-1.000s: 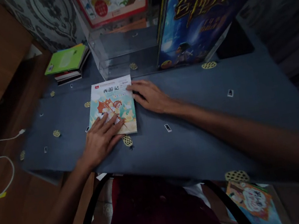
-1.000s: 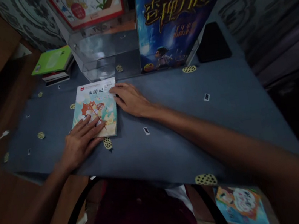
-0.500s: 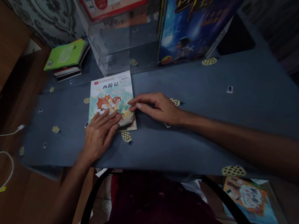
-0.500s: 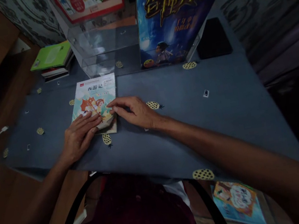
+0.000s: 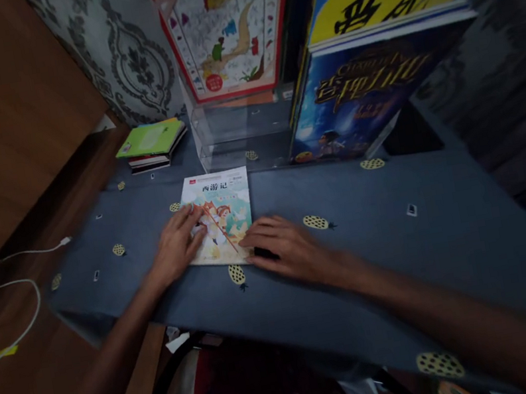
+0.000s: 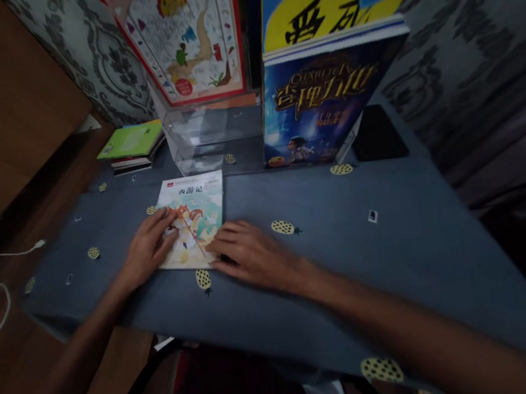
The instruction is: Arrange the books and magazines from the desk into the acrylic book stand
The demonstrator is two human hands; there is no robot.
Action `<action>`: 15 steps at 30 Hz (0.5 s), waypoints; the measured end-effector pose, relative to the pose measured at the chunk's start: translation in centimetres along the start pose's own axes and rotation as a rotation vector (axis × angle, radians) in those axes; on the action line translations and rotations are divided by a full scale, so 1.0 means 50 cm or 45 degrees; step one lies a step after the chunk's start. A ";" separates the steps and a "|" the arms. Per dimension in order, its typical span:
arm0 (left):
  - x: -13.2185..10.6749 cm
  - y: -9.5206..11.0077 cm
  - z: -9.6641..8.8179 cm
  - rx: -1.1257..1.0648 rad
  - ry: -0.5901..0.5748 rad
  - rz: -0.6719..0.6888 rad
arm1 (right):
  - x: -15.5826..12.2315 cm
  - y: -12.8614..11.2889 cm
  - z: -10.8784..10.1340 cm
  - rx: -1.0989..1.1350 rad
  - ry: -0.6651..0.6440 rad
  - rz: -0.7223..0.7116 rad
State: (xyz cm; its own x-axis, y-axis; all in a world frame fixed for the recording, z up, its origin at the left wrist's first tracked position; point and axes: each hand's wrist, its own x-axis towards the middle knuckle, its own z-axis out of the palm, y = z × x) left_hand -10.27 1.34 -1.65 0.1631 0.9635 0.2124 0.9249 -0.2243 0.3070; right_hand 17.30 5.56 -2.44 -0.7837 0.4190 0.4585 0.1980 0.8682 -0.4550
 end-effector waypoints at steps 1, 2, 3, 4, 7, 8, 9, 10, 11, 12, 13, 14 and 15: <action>0.013 -0.011 0.002 0.017 0.008 -0.091 | 0.001 -0.001 0.001 -0.010 -0.016 -0.006; 0.027 -0.020 0.005 0.023 0.013 -0.174 | 0.001 -0.002 0.002 -0.011 -0.021 -0.010; 0.041 -0.026 0.008 0.015 0.018 -0.238 | 0.002 -0.002 0.004 -0.005 -0.024 -0.009; 0.055 -0.030 0.009 -0.007 0.027 -0.282 | 0.002 -0.001 0.005 0.006 -0.027 -0.001; 0.097 -0.037 0.008 -0.139 0.103 -0.360 | 0.003 0.005 0.010 0.007 -0.041 0.074; 0.109 -0.040 0.006 -0.220 0.143 -0.405 | 0.004 0.008 0.012 -0.009 -0.040 0.113; 0.120 -0.044 0.002 -0.334 0.186 -0.470 | 0.003 0.011 0.013 -0.028 -0.038 0.156; 0.130 -0.050 -0.001 -0.481 0.231 -0.552 | 0.003 0.013 0.014 -0.044 -0.038 0.199; 0.137 -0.057 -0.003 -0.666 0.267 -0.645 | 0.002 0.016 0.015 -0.052 -0.044 0.237; 0.142 -0.064 -0.005 -0.899 0.285 -0.740 | 0.001 0.018 0.015 -0.053 -0.057 0.269; 0.143 -0.071 -0.006 -1.150 0.280 -0.821 | 0.000 0.020 0.016 -0.045 -0.078 0.296; 0.142 -0.076 -0.006 -1.387 0.257 -0.879 | -0.001 0.023 0.016 -0.033 -0.099 0.317; 0.138 -0.080 -0.004 -1.587 0.223 -0.910 | -0.003 0.025 0.017 -0.018 -0.116 0.338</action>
State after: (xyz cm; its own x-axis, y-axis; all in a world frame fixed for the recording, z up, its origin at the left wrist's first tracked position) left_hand -12.90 8.83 -1.21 -0.3249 0.9126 -0.2484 -0.1209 0.2204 0.9679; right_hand 17.17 6.34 -3.70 -0.7530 0.6071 0.2536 0.4111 0.7351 -0.5392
